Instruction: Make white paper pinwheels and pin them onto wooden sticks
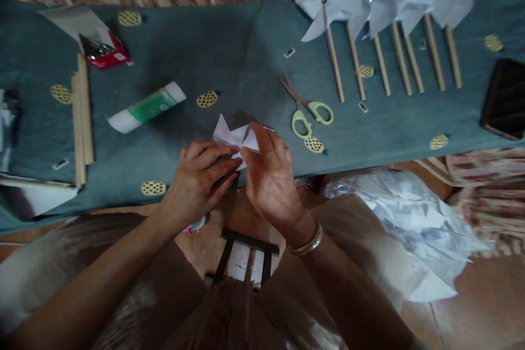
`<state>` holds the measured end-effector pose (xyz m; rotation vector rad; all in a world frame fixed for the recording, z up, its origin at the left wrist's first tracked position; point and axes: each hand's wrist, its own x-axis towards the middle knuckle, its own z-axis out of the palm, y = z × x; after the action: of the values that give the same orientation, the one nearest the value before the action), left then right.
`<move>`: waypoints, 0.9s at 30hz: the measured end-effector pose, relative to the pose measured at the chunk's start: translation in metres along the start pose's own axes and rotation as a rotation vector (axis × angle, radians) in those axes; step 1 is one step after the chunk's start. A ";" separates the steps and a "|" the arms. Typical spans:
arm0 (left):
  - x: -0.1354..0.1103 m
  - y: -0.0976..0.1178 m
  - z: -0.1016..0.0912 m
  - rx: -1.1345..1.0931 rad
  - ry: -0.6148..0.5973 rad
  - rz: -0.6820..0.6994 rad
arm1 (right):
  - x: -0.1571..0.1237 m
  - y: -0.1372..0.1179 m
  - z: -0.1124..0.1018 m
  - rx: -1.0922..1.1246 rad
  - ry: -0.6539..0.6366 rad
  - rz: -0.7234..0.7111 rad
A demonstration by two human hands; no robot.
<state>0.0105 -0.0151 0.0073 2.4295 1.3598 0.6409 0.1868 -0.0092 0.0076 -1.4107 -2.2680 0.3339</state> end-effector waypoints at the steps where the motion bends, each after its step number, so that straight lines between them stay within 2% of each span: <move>1: 0.000 0.000 0.000 0.001 -0.002 0.000 | 0.000 0.000 0.000 0.006 0.005 0.003; 7: 0.000 -0.001 0.001 0.009 0.011 -0.001 | -0.002 0.000 -0.002 0.048 0.011 0.005; 16: -0.001 0.000 0.001 0.036 0.009 -0.009 | -0.002 -0.003 0.002 -0.024 0.020 -0.051; 27: -0.002 -0.002 0.002 0.058 0.018 -0.010 | -0.003 -0.002 0.004 -0.006 0.000 -0.026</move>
<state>0.0095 -0.0160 0.0045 2.4655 1.4157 0.6312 0.1842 -0.0131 0.0043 -1.3829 -2.2870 0.3190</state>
